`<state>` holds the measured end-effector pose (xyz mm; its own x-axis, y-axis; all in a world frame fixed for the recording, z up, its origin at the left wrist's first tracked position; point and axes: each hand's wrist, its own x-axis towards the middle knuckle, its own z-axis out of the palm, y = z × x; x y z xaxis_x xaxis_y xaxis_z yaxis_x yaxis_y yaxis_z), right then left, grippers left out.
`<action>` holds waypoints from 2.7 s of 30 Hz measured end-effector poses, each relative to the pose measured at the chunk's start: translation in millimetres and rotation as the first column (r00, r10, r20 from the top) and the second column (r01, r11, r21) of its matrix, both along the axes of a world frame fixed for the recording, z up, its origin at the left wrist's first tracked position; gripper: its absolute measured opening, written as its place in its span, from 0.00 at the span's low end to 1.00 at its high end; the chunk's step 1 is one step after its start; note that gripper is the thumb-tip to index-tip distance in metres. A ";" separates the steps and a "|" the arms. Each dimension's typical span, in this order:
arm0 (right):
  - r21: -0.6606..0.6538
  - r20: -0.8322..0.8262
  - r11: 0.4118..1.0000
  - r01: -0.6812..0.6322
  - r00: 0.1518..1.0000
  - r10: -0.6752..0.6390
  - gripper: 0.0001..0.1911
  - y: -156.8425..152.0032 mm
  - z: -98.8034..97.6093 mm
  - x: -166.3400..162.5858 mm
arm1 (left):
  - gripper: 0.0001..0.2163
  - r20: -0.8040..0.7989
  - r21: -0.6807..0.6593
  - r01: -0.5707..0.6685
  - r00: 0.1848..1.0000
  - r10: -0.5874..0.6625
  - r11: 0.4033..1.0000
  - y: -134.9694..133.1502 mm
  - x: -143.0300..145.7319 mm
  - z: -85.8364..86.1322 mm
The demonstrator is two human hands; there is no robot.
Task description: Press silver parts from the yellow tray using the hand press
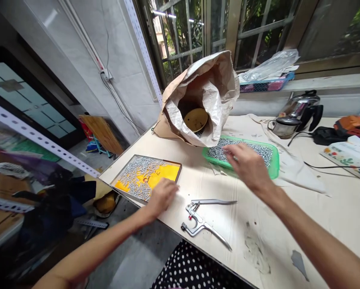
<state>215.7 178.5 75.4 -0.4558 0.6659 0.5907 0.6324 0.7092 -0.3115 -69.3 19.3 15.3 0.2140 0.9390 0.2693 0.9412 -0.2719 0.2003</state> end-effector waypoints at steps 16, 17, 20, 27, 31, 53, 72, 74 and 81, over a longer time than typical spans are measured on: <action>-0.454 0.013 0.888 -0.071 0.996 0.086 0.17 -153.6 -98.5 3.3 | 0.07 -0.310 -0.165 -0.244 0.933 0.185 0.956 106.6 -98.9 -14.2; -0.470 0.017 0.880 -0.066 0.996 0.084 0.17 -160.8 -103.6 2.6 | 0.08 -0.313 -0.173 -0.223 0.936 0.161 0.959 107.8 -99.4 -14.5; -0.483 0.036 0.874 -0.047 0.997 0.073 0.17 -171.6 -111.3 0.0 | 0.08 -0.347 -0.191 -0.123 0.936 0.050 0.974 109.9 -101.4 -15.7; -0.450 0.189 0.893 -0.015 0.976 0.111 0.14 -172.9 -108.9 -6.9 | 0.08 -0.256 -0.164 -0.111 0.964 0.066 0.980 103.4 -88.9 -3.7; -0.472 0.228 0.881 -0.006 0.965 0.129 0.12 -169.7 -107.8 -7.2 | 0.09 0.101 -0.190 -0.076 0.990 0.097 0.979 66.2 -45.9 11.2; -0.400 0.319 0.916 0.030 0.941 0.108 0.06 -166.8 -105.4 -4.7 | 0.12 0.422 -0.852 0.061 0.668 0.614 0.520 -11.7 43.4 -11.2; -0.452 0.323 0.892 0.002 0.932 0.162 0.11 -161.0 -94.9 2.4 | 0.12 0.217 -0.968 0.081 0.746 0.629 0.238 9.5 42.3 -9.7; -0.427 0.326 0.904 0.024 0.937 0.129 0.23 -152.4 -92.6 8.4 | 0.12 0.218 -0.968 0.084 0.748 0.627 0.236 7.7 42.4 -8.6; -0.433 0.455 0.901 0.016 0.867 0.204 0.53 -122.7 -90.1 18.5 | 0.15 0.229 -0.964 0.088 0.752 0.619 0.249 1.4 44.5 -2.2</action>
<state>234.1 55.8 -14.7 -0.6791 0.7332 -0.0368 0.7146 0.6488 -0.2616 -24.8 20.7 13.1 0.0679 0.5668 -0.8211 0.5525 0.6639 0.5040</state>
